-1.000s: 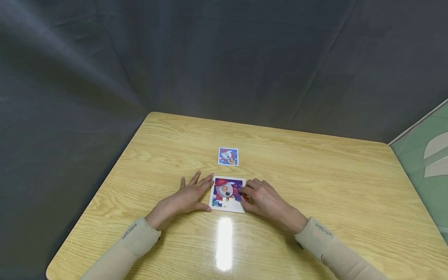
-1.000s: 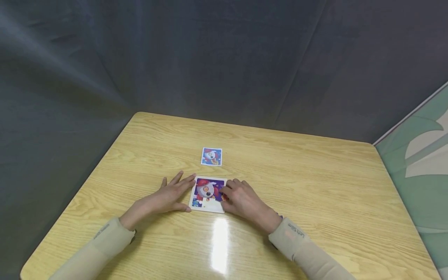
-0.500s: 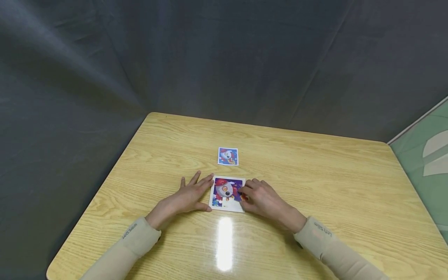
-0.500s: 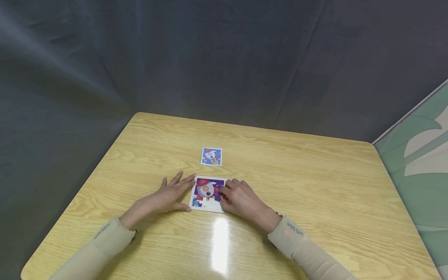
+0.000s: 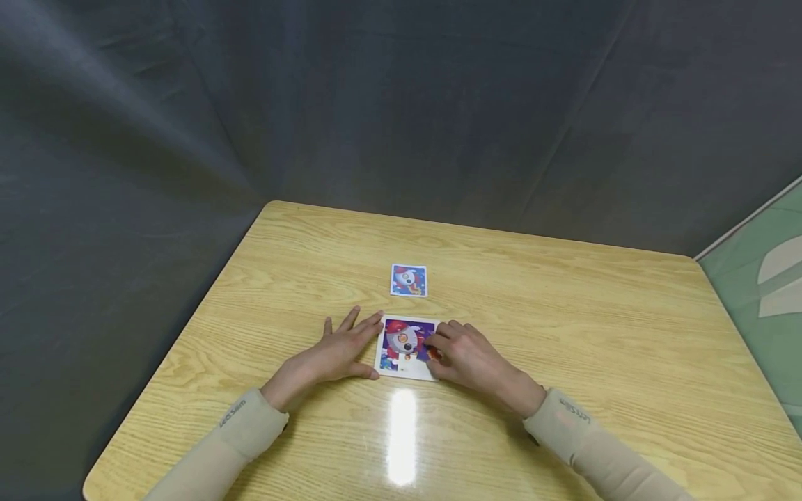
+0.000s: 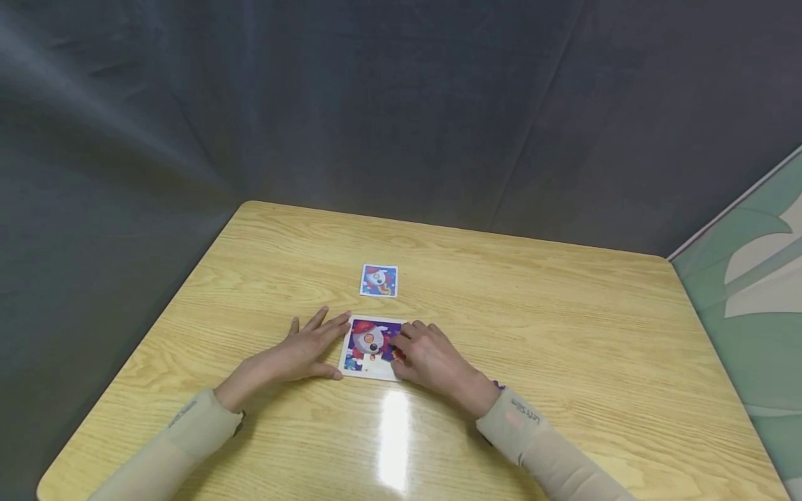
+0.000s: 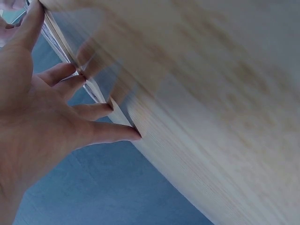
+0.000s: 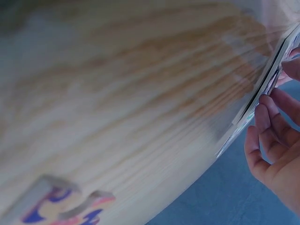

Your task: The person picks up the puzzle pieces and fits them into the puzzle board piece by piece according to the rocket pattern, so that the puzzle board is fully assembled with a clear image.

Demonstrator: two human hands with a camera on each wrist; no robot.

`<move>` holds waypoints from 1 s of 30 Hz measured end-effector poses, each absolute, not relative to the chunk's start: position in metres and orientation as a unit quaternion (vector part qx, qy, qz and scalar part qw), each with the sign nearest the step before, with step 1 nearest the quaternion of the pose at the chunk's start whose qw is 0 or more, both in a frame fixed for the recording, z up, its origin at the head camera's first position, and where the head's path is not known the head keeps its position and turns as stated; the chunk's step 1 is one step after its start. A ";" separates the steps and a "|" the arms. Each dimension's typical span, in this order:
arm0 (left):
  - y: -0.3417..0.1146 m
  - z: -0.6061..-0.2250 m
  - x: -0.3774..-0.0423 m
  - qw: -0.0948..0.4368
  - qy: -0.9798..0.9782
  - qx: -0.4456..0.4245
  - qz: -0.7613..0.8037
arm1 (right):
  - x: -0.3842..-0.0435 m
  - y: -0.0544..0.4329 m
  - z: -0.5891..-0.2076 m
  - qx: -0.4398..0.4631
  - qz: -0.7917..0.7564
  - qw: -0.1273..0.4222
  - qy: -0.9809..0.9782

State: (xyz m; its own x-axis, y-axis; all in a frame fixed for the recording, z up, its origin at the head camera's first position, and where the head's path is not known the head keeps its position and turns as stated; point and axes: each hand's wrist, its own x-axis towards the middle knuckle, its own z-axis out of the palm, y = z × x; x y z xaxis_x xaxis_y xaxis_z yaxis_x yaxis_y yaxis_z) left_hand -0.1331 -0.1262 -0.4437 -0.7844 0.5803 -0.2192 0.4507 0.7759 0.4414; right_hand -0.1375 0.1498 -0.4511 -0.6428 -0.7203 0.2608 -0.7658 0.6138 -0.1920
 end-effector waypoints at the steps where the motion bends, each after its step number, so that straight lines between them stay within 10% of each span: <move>1: -0.126 -0.444 -0.133 0.173 0.926 0.279 0.185 | -0.137 0.150 -0.451 0.415 0.143 0.079 -0.895; 30: -0.126 -0.442 -0.132 0.181 0.926 0.272 0.191 | -0.136 0.151 -0.453 0.411 0.150 0.084 -0.895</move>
